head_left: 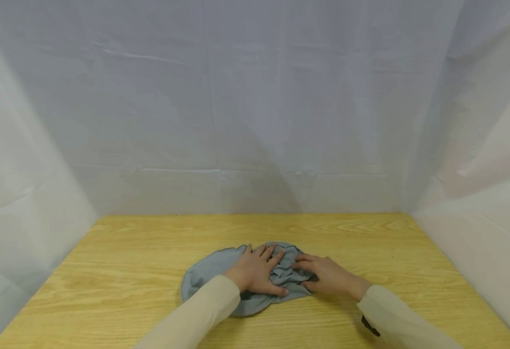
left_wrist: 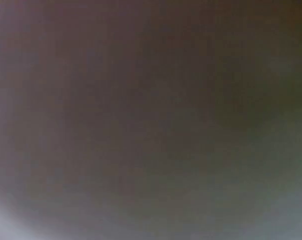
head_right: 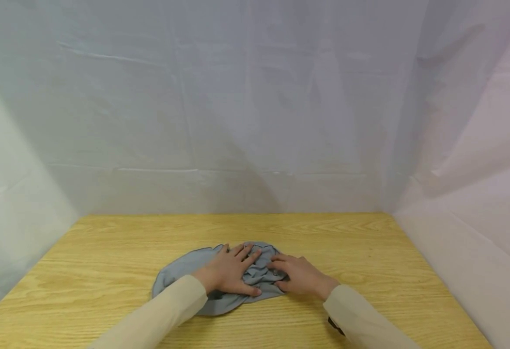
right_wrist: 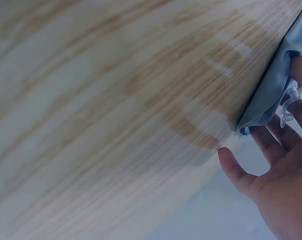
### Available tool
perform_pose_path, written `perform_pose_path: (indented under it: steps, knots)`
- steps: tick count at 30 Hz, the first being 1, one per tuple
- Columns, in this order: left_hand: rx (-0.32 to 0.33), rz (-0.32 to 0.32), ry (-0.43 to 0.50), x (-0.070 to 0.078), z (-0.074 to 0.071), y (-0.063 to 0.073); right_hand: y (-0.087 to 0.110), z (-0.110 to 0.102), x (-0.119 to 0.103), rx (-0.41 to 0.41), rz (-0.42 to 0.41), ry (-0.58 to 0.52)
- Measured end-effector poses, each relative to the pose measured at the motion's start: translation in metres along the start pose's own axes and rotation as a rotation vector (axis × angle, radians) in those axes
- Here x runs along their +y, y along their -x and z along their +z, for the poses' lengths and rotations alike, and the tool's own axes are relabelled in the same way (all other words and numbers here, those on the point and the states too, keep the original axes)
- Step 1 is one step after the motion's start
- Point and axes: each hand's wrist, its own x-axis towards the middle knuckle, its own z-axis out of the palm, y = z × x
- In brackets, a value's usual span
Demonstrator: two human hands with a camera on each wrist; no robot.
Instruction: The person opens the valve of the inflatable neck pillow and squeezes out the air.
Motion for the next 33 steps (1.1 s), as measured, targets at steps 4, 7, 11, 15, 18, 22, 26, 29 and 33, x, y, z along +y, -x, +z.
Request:
perform_pose_path:
  steps: [4, 7, 11, 15, 18, 22, 26, 29, 33]
  knots:
    - [0.046, 0.016, 0.016, -0.002, 0.002, 0.001, 0.000, 0.000, 0.000, -0.011, 0.018, -0.013]
    - [0.090, 0.022, 0.033, -0.001, 0.002, 0.004, 0.000, 0.000, 0.001, -0.019, 0.031, -0.019]
    - [0.140, 0.005, 0.039, 0.000, 0.002, 0.010, -0.001, -0.002, 0.000, -0.022, 0.041, -0.019]
    - [0.153, -0.002, 0.064, 0.000, 0.001, 0.018, -0.002, -0.002, 0.000, -0.021, 0.037, -0.017]
    - [0.136, 0.011, 0.100, -0.004, 0.000, 0.026, -0.001, -0.001, -0.001, -0.017, 0.030, -0.011]
    - [0.111, 0.041, 0.165, -0.013, -0.001, 0.040, -0.001, 0.000, -0.001, -0.007, 0.029, 0.010]
    - [0.106, 0.066, 0.231, -0.023, 0.000, 0.053, -0.001, 0.001, 0.000, 0.012, 0.014, 0.023]
    - [0.128, 0.072, 0.250, -0.028, 0.003, 0.057, 0.000, 0.001, 0.000, 0.020, 0.003, 0.018]
    - [0.166, 0.079, 0.251, -0.030, 0.009, 0.058, 0.000, 0.001, 0.000, 0.018, 0.005, 0.015]
